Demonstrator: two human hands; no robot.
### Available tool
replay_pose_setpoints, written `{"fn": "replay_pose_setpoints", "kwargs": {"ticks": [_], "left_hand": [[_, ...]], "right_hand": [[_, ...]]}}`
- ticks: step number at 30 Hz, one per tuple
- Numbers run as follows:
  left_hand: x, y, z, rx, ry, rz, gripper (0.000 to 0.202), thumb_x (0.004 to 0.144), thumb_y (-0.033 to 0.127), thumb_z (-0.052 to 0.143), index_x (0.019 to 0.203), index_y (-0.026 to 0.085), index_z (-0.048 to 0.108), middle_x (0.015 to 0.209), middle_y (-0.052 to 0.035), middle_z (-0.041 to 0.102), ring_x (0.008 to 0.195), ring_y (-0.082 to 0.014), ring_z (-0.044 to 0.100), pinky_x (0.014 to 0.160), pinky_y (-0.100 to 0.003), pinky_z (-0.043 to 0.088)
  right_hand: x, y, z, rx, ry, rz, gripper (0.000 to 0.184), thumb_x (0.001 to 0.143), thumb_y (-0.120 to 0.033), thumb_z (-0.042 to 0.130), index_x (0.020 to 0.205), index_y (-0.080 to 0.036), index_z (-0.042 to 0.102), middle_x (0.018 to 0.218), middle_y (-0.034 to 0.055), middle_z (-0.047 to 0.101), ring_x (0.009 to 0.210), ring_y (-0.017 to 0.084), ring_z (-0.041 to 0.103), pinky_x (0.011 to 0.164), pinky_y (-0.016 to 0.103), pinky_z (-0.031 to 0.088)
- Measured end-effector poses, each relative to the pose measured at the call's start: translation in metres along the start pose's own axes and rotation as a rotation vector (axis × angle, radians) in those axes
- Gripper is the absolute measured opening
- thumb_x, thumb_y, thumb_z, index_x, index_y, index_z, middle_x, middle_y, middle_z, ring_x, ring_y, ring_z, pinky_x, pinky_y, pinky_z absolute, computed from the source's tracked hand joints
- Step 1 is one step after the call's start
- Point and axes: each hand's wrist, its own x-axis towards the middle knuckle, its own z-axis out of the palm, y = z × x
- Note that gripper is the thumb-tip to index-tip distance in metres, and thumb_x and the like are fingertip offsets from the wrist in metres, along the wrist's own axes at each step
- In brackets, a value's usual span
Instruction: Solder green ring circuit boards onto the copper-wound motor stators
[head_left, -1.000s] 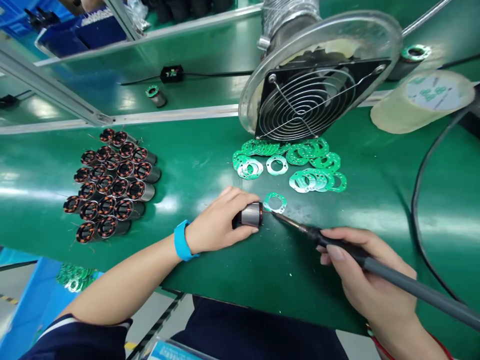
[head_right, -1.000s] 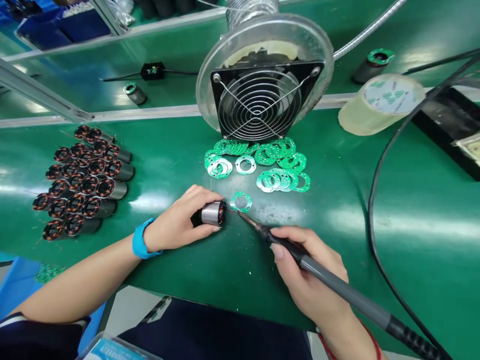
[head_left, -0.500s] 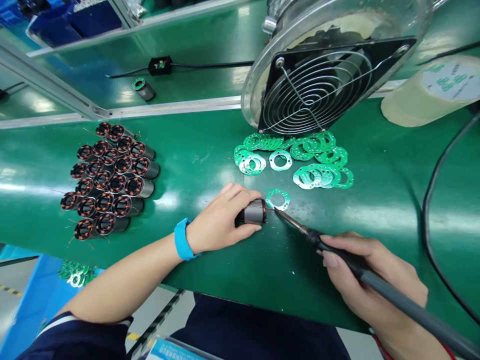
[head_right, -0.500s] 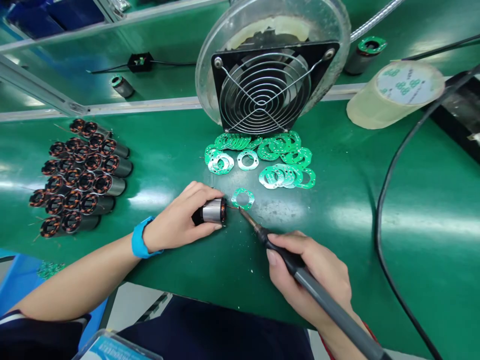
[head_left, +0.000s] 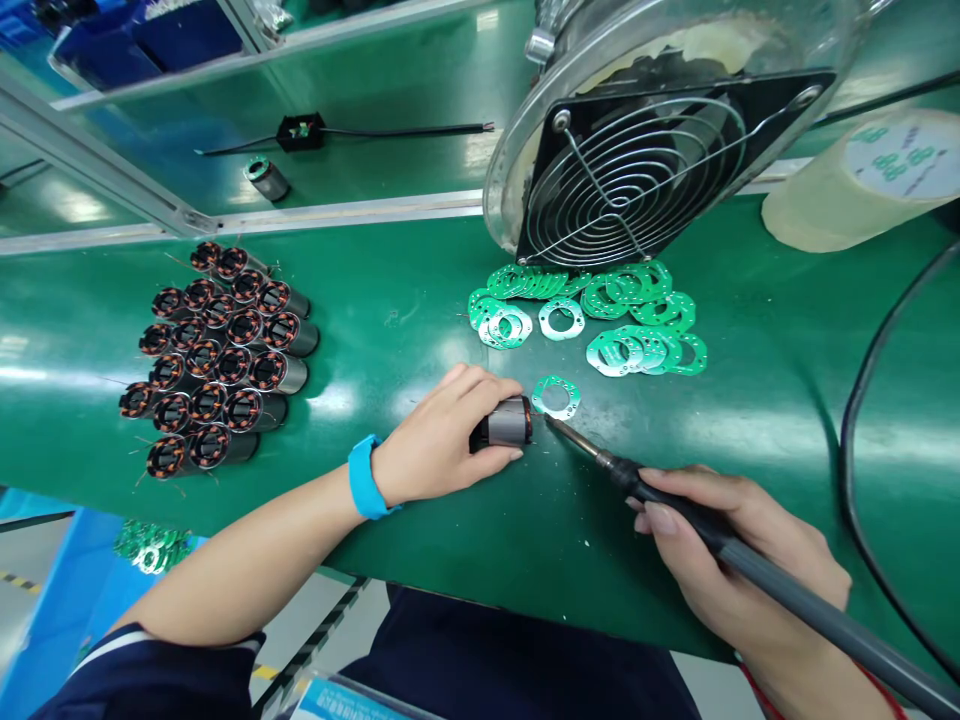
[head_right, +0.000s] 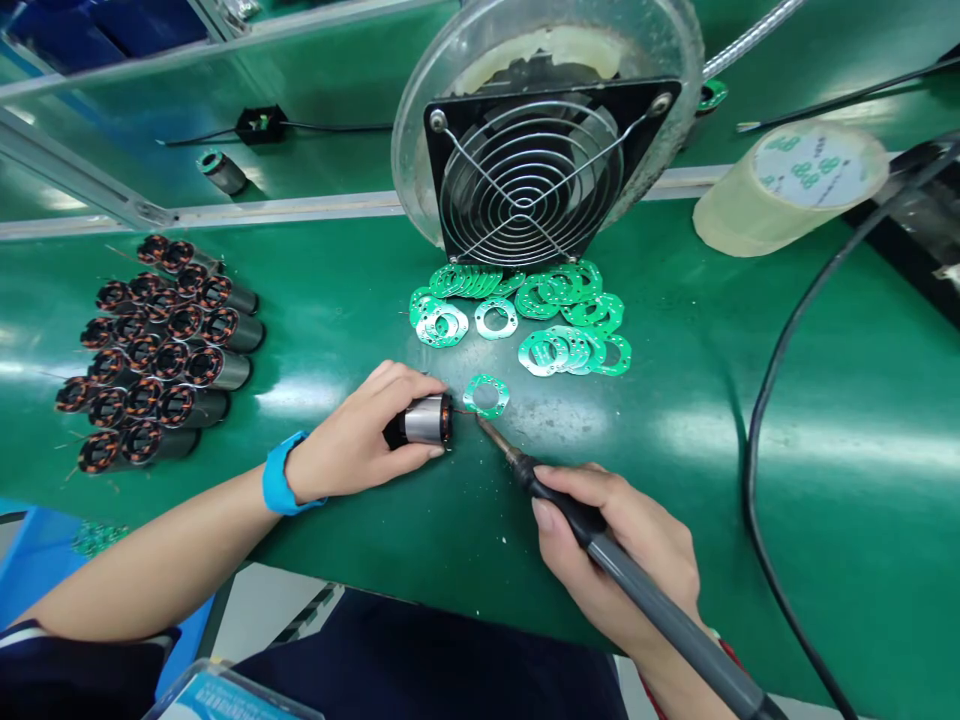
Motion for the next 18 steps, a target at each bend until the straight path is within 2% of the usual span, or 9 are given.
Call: {"fn": "replay_pose_setpoints", "kwargs": {"ticks": [2,6,10,12,15,18], "left_hand": [[0.000,0.000,0.000,0.001,-0.008,-0.005,0.033,0.087,0.028,0.058,0.117,0.017,0.050,0.108,-0.0090,0.062,0.095,-0.0231,0.053,0.085,-0.039,0.043],[0.001,0.001,-0.001,0.000,-0.009,-0.007,0.032,0.087,0.027,0.058,0.117,0.016,0.051,0.106,-0.0089,0.062,0.095,-0.0229,0.053,0.085,-0.038,0.043],[0.001,0.001,-0.001,-0.003,-0.004,-0.004,0.034,0.087,0.028,0.059,0.117,0.016,0.050,0.107,-0.0087,0.062,0.095,-0.0229,0.053,0.085,-0.038,0.043],[0.001,0.001,-0.001,0.000,0.000,-0.001,0.034,0.086,0.027,0.059,0.117,0.016,0.050,0.106,-0.0085,0.062,0.094,-0.0226,0.053,0.085,-0.038,0.042],[0.001,0.002,-0.001,-0.001,0.008,0.010,0.032,0.086,0.025,0.058,0.116,0.015,0.051,0.104,-0.0084,0.062,0.093,-0.0219,0.052,0.085,-0.037,0.043],[0.001,0.002,-0.001,-0.005,0.005,0.012,0.032,0.086,0.025,0.058,0.115,0.015,0.051,0.103,-0.0085,0.061,0.092,-0.0218,0.052,0.084,-0.037,0.043]], "right_hand": [[0.000,0.000,-0.002,-0.012,-0.023,-0.024,0.009,0.089,-0.031,0.061,0.095,-0.027,0.066,0.077,0.0016,0.073,0.060,0.017,0.068,0.061,0.032,0.056],[0.005,-0.005,-0.006,-0.099,-0.114,-0.175,0.013,0.089,-0.023,0.059,0.100,-0.028,0.063,0.079,0.0008,0.074,0.064,0.018,0.071,0.063,0.031,0.058],[0.007,-0.013,-0.002,-0.154,-0.103,-0.333,0.021,0.086,-0.015,0.059,0.101,-0.029,0.061,0.072,-0.0016,0.072,0.063,0.018,0.071,0.062,0.030,0.058],[0.006,-0.013,0.000,-0.164,-0.095,-0.366,0.021,0.084,-0.015,0.060,0.100,-0.029,0.062,0.071,-0.0019,0.072,0.061,0.017,0.070,0.061,0.030,0.058],[0.003,-0.010,0.000,-0.127,-0.031,-0.204,0.013,0.087,-0.021,0.061,0.097,-0.027,0.064,0.077,0.0006,0.074,0.062,0.018,0.071,0.061,0.031,0.058],[0.003,-0.007,-0.003,0.018,0.108,-0.022,0.013,0.087,-0.026,0.063,0.099,-0.026,0.067,0.084,0.0037,0.074,0.062,0.019,0.070,0.058,0.033,0.057]]}}
